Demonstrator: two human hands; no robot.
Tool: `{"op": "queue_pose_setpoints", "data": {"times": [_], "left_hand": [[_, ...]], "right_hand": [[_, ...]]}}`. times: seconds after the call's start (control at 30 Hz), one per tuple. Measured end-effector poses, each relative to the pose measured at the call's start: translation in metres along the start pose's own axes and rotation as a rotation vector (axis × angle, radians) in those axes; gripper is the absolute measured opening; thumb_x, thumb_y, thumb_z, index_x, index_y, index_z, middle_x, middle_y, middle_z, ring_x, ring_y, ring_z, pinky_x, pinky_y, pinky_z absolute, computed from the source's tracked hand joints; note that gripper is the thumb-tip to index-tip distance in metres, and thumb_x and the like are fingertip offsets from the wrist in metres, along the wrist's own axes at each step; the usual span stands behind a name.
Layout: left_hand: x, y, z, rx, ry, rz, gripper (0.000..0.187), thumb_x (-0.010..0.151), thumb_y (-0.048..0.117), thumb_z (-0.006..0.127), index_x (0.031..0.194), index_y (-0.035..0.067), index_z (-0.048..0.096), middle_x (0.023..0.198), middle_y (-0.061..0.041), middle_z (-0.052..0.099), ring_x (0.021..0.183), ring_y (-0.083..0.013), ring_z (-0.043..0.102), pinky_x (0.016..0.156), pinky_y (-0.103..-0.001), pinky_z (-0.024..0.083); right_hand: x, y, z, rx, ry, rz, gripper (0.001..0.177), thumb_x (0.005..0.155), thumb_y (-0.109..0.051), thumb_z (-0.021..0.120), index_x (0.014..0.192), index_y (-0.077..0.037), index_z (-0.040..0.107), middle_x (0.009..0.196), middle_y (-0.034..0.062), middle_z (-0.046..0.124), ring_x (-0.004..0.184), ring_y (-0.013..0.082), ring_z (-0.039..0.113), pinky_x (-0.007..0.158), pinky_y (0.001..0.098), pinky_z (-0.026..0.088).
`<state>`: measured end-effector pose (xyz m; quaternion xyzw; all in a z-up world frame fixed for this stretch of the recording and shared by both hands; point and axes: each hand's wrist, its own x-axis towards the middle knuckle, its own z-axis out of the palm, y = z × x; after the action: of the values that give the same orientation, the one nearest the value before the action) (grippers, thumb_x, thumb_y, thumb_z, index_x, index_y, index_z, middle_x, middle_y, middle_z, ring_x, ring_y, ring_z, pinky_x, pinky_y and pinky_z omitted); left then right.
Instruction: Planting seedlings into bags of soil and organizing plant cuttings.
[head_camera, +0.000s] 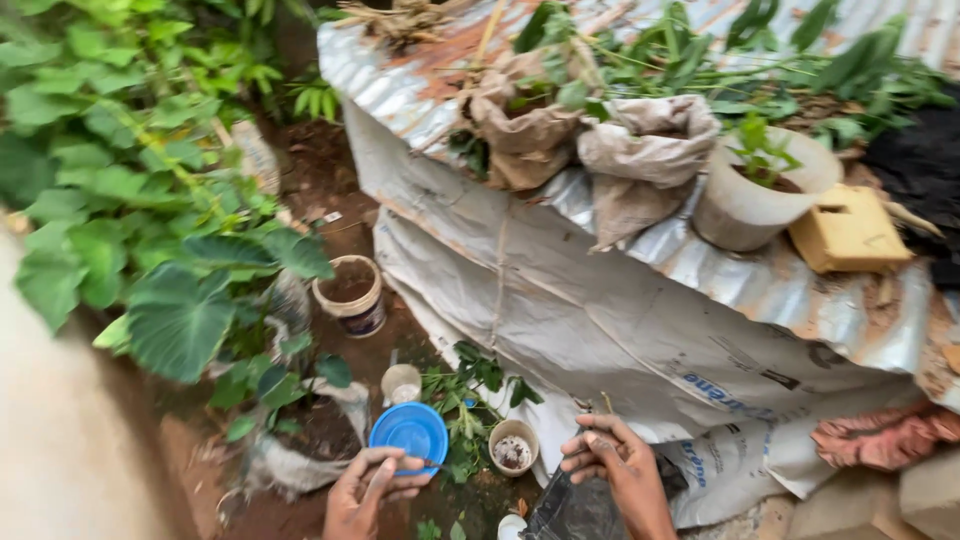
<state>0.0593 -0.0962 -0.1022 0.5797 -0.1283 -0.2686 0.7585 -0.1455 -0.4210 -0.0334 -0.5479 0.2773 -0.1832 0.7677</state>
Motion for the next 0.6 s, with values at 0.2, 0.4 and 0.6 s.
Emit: {"op": "queue_pose_setpoints", "data": {"times": [0.2, 0.4, 0.6], "left_hand": [[-0.087, -0.05, -0.089, -0.062, 0.329, -0.262, 0.032, 0.098, 0.018, 0.052, 0.125, 0.002, 0.058, 0.113, -0.025, 0.077, 0.099, -0.0372, 0.08, 0.084, -0.05, 0.065], [-0.155, -0.019, -0.083, -0.057, 0.433, 0.048, 0.039, 0.098, 0.021, 0.055, 0.13, -0.001, 0.057, 0.116, -0.025, 0.077, 0.102, -0.0358, 0.079, 0.084, -0.044, 0.063], [-0.19, 0.088, -0.006, 0.018, 0.635, 0.178, 0.047, 0.098, 0.023, 0.055, 0.139, 0.0, 0.054, 0.125, -0.021, 0.074, 0.113, -0.0298, 0.074, 0.093, -0.04, 0.058]], "right_hand": [[-0.02, -0.014, 0.076, -0.067, -0.11, 0.11, 0.041, 0.106, -0.022, 0.038, 0.126, 0.005, 0.062, 0.089, 0.0215, 0.073, 0.074, 0.027, 0.073, 0.065, 0.0391, 0.061], [-0.012, 0.008, 0.112, -0.035, -0.412, 0.098, 0.048, 0.107, -0.028, 0.035, 0.132, 0.006, 0.057, 0.094, 0.0219, 0.073, 0.077, 0.0271, 0.073, 0.066, 0.0376, 0.061], [0.002, 0.004, 0.145, -0.055, -0.603, 0.087, 0.046, 0.105, -0.026, 0.039, 0.137, 0.002, 0.054, 0.109, 0.0227, 0.073, 0.084, 0.0276, 0.074, 0.068, 0.0379, 0.062]]}}
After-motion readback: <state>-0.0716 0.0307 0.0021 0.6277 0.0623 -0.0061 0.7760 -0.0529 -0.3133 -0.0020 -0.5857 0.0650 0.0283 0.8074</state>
